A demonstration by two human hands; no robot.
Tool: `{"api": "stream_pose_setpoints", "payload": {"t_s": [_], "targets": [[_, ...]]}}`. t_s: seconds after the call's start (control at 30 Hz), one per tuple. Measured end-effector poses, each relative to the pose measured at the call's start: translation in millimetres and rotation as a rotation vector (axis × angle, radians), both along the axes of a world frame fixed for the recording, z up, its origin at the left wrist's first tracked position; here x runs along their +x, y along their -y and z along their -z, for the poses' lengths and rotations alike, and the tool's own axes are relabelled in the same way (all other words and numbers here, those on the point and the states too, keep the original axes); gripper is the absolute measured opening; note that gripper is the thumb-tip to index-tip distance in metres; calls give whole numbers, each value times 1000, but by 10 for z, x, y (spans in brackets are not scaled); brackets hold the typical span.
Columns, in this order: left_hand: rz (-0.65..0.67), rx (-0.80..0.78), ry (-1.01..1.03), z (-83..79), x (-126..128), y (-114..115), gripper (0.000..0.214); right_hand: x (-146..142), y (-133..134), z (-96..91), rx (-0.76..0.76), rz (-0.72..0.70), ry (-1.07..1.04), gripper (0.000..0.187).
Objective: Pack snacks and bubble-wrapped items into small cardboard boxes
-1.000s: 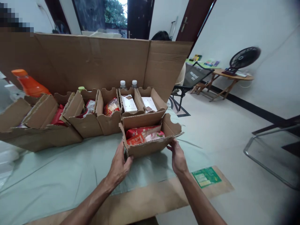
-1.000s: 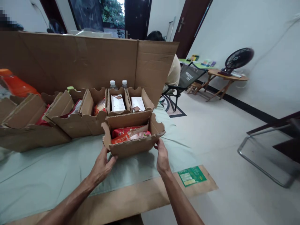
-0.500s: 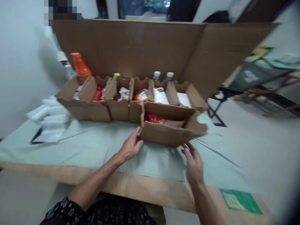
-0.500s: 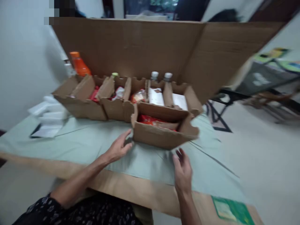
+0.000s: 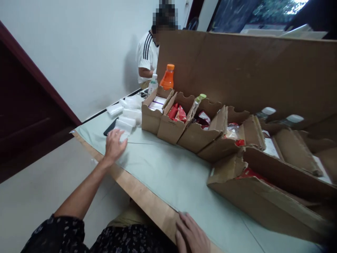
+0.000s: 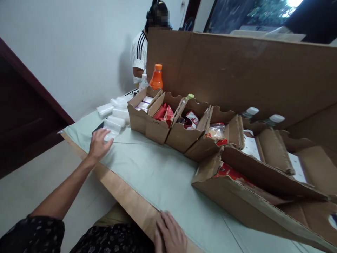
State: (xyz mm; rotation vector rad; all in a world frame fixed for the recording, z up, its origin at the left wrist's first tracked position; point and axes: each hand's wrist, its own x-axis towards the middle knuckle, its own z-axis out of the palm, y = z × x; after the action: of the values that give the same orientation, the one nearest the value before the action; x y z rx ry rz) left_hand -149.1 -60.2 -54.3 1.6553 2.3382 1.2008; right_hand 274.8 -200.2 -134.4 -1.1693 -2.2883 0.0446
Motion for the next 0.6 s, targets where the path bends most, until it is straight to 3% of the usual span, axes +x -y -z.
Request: {"api": "stream_pose_setpoints", "payload": {"t_s": [0.13, 0.27, 0.37, 0.47, 0.6], "targets": [[-185, -17, 16, -98, -496, -441, 38, -93, -72, -120, -18, -19, 8, 26], [-191, -15, 54, -173, -546, -539, 6, -100, -62, -199, -3, 16, -30, 24], [-135, 45, 62, -296, -340, -271, 5, -169, -76, -338, -34, 49, -81, 22], [21, 84, 127, -438, 48, 135, 16, -299, -171, -622, -19, 45, -174, 24], [255, 126, 323, -568, 731, 545, 26, -515, -440, -995, 141, -14, -206, 57]]}}
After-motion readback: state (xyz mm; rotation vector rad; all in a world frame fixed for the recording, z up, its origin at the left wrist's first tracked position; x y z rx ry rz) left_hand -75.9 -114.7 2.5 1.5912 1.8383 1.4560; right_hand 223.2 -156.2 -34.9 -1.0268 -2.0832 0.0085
